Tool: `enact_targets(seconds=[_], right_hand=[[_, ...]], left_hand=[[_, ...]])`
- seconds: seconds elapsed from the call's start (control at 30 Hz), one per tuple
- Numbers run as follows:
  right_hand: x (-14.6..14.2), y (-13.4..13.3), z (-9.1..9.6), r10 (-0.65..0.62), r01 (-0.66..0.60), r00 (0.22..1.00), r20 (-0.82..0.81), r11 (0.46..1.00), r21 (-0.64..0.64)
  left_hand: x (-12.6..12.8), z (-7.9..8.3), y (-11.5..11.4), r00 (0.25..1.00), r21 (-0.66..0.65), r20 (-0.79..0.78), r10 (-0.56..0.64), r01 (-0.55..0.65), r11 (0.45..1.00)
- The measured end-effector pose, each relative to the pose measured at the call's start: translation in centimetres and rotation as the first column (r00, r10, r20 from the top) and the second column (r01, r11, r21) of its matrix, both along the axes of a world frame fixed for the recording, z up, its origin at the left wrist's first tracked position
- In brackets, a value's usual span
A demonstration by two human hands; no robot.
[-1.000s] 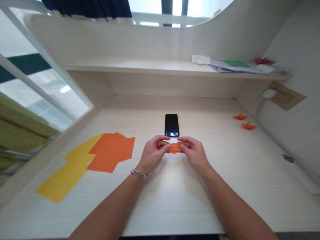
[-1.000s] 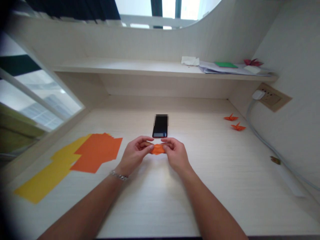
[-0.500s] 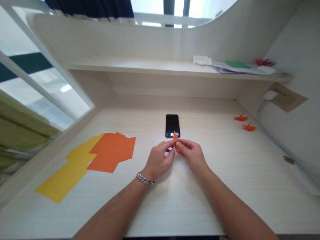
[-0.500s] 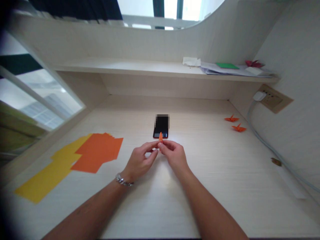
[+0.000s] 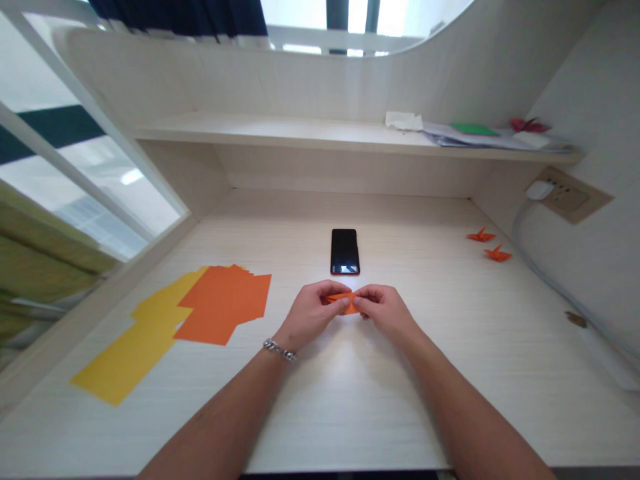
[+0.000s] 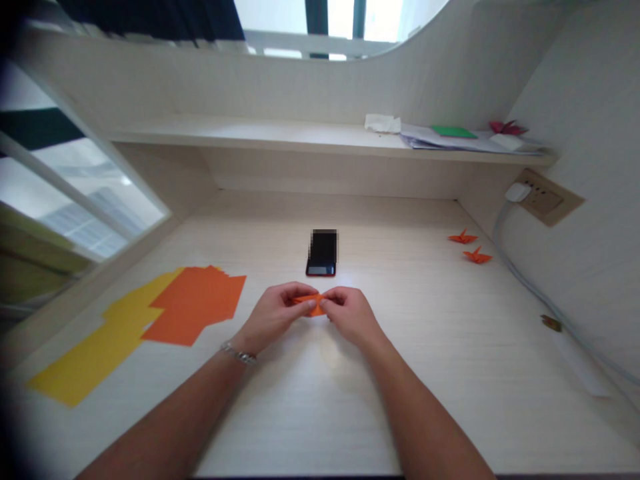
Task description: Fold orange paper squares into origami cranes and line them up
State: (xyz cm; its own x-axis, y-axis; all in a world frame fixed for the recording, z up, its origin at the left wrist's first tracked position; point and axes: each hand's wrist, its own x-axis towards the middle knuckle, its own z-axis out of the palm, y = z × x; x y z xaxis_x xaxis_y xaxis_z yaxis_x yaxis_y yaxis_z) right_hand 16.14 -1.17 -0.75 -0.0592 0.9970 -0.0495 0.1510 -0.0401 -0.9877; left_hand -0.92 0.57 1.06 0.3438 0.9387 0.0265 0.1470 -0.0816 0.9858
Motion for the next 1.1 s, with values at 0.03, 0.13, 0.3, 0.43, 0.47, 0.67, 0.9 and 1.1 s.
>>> enact_targets(seconds=[0.03,0.13,0.3,0.43,0.47,0.67,0.9,1.1], right_hand=[[0.0,-0.1,0.1,-0.006,0.006,1.0,0.0,1.0,0.015],[-0.1,-0.2,0.4,-0.023,0.024,0.999,-0.042,0.999,0.036],[-0.2,-0.4,0.7,-0.027,0.032,0.989,-0.143,0.999,0.033],[-0.2,-0.5,1.0,-0.022,0.033,0.983,-0.181,0.998,0.056],[-0.2,-0.6,1.1,-0.029,0.042,0.982,-0.188,0.997,0.062],[-0.1,-0.7,1.2,-0.008,0.02,0.967,-0.256,0.999,0.043],[0.2,-0.6,0.9,0.043,-0.047,0.961,-0.273,0.999,-0.008],[0.4,-0.4,0.5,0.058,-0.043,0.982,-0.179,0.995,0.089]], left_hand=[[0.2,0.0,-0.1,1.0,-0.035,0.021,-0.016,0.016,0.999],[0.5,-0.1,-0.2,0.997,-0.08,0.076,-0.003,0.009,0.997],[0.3,0.0,-0.2,0.988,-0.096,0.151,-0.029,0.044,0.994],[0.2,0.1,-0.3,0.982,-0.126,0.186,-0.025,0.049,0.991],[0.2,0.1,-0.3,0.98,-0.133,0.199,-0.02,0.047,0.99],[0.2,0.3,-0.4,0.975,-0.13,0.222,-0.015,0.045,0.991],[0.0,0.4,-0.6,0.985,-0.018,0.166,-0.045,0.048,0.999],[-0.3,0.1,-0.3,0.987,-0.023,0.161,-0.023,0.027,0.999]])
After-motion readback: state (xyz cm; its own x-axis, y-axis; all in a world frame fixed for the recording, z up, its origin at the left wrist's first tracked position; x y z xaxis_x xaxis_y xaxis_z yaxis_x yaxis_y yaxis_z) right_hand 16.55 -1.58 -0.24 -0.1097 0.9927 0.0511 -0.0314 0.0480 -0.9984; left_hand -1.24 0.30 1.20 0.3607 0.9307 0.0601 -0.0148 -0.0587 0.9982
